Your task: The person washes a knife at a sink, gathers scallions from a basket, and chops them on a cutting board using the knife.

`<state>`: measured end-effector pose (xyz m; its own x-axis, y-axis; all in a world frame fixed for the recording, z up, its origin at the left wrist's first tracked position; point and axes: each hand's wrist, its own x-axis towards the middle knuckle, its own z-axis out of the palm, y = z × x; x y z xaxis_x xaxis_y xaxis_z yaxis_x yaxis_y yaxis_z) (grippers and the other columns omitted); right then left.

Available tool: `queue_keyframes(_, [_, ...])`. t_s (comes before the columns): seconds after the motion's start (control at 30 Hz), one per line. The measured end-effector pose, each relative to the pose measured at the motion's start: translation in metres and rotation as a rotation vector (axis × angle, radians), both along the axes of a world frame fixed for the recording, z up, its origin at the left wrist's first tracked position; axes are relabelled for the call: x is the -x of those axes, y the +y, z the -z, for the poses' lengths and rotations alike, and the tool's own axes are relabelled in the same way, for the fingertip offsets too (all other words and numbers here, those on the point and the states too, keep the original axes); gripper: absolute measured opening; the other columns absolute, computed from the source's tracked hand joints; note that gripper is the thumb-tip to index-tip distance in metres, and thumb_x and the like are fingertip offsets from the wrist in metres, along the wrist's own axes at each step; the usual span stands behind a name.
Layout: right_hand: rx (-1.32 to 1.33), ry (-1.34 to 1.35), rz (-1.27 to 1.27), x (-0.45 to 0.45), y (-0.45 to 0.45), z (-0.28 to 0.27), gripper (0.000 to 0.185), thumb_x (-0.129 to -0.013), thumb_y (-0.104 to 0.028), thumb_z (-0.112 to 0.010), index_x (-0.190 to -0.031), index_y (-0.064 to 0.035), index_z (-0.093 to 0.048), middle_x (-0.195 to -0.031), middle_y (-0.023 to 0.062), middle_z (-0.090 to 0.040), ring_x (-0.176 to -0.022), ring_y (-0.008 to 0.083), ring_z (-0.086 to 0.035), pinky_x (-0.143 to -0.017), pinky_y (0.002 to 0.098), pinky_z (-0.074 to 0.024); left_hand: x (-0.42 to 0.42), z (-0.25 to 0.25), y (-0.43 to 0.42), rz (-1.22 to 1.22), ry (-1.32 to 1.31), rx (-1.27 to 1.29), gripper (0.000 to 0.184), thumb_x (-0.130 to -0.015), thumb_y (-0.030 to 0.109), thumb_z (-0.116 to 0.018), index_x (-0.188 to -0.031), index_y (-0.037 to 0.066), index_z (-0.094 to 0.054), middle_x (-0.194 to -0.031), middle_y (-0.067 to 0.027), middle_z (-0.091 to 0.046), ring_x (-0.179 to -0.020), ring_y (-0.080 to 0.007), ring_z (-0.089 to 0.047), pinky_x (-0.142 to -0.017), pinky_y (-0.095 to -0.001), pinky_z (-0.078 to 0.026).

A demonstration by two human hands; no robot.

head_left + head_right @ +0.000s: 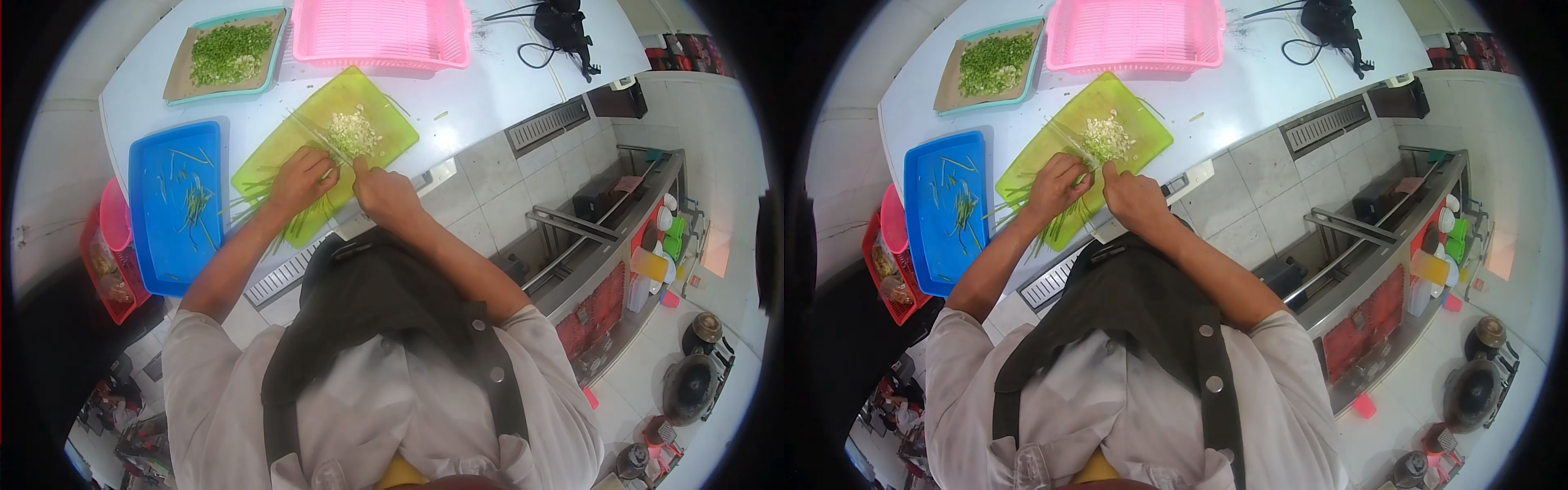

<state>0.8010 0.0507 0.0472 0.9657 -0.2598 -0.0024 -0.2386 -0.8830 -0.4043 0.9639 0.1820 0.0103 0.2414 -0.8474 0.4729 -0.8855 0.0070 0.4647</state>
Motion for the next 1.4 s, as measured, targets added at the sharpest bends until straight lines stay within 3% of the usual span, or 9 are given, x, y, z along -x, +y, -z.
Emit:
queue_keyframes(0.4, [0.099,0.262,-0.003,0.023,0.01,-0.047,0.008,-0.09,-0.011,-0.055,-0.092,-0.0041,-0.052,-0.065,0.0119,-0.067,-0.056,0.0272,-0.07,-0.048,0.0379,-0.0546,-0.004,-0.006,-0.001,0.058,-0.03,0.018,0.012,-0.073,0.003,-0.074,-0.079,0.006,-0.065,-0.086,-0.005,-0.062,-0.082,-0.0233,-0.061,-0.071,-0.0343,-0.053])
queue_keyframes(0.73, [0.161,0.145,0.021,-0.003,0.013,0.028,0.008,-0.092,-0.013,-0.051,-0.095,-0.0057,-0.05,-0.07,0.0137,-0.066,-0.057,0.0285,-0.07,-0.048,0.0391,-0.0546,-0.008,-0.006,0.007,0.095,-0.039,-0.059,0.014,-0.077,0.009,-0.078,-0.088,0.004,-0.07,-0.091,-0.0069,-0.064,-0.088,-0.0253,-0.062,-0.074,-0.0355,-0.054])
queue_keyframes(0.97, [0.112,0.19,0.011,-0.004,0.009,0.019,0.011,-0.093,-0.013,-0.05,-0.099,-0.0045,-0.049,-0.073,0.0153,-0.067,-0.06,0.0302,-0.07,-0.049,0.041,-0.0545,-0.003,-0.009,0.007,0.079,0.003,-0.069,0.02,-0.076,0.013,-0.082,-0.089,0.004,-0.071,-0.095,-0.0082,-0.065,-0.091,-0.027,-0.064,-0.079,-0.0361,-0.054])
queue_keyframes(1.2, [0.063,0.217,0.03,-0.005,0.009,-0.002,0.01,-0.092,-0.011,-0.05,-0.099,-0.0034,-0.049,-0.072,0.0165,-0.067,-0.06,0.0329,-0.069,-0.051,0.0432,-0.0547,-0.004,0.001,0.008,0.083,-0.032,-0.019,0.014,-0.075,0.008,-0.078,-0.085,0.004,-0.069,-0.091,-0.0066,-0.063,-0.089,-0.0253,-0.062,-0.077,-0.035,-0.053])
queue_keyframes(1.3, [0.072,0.228,0.001,0.003,0.01,-0.023,0.01,-0.091,-0.01,-0.052,-0.099,-0.0035,-0.049,-0.069,0.0157,-0.066,-0.059,0.032,-0.07,-0.051,0.0422,-0.0548,-0.005,-0.003,0.007,0.101,-0.03,-0.005,0.01,-0.073,0.008,-0.074,-0.081,0.005,-0.067,-0.085,-0.0043,-0.06,-0.084,-0.0222,-0.059,-0.075,-0.0332,-0.052])
queue_keyframes(1.4, [-0.019,0.374,0.032,0.007,0.014,-0.039,0.028,-0.089,-0.018,-0.064,-0.102,-0.0006,-0.047,-0.075,0.0193,-0.067,-0.069,0.0392,-0.069,-0.061,0.0474,-0.0547,-0.007,-0.002,0.007,0.116,-0.014,-0.02,0.009,-0.074,0.008,-0.073,-0.079,0.006,-0.065,-0.083,-0.0045,-0.057,-0.084,-0.0225,-0.058,-0.075,-0.0336,-0.051])
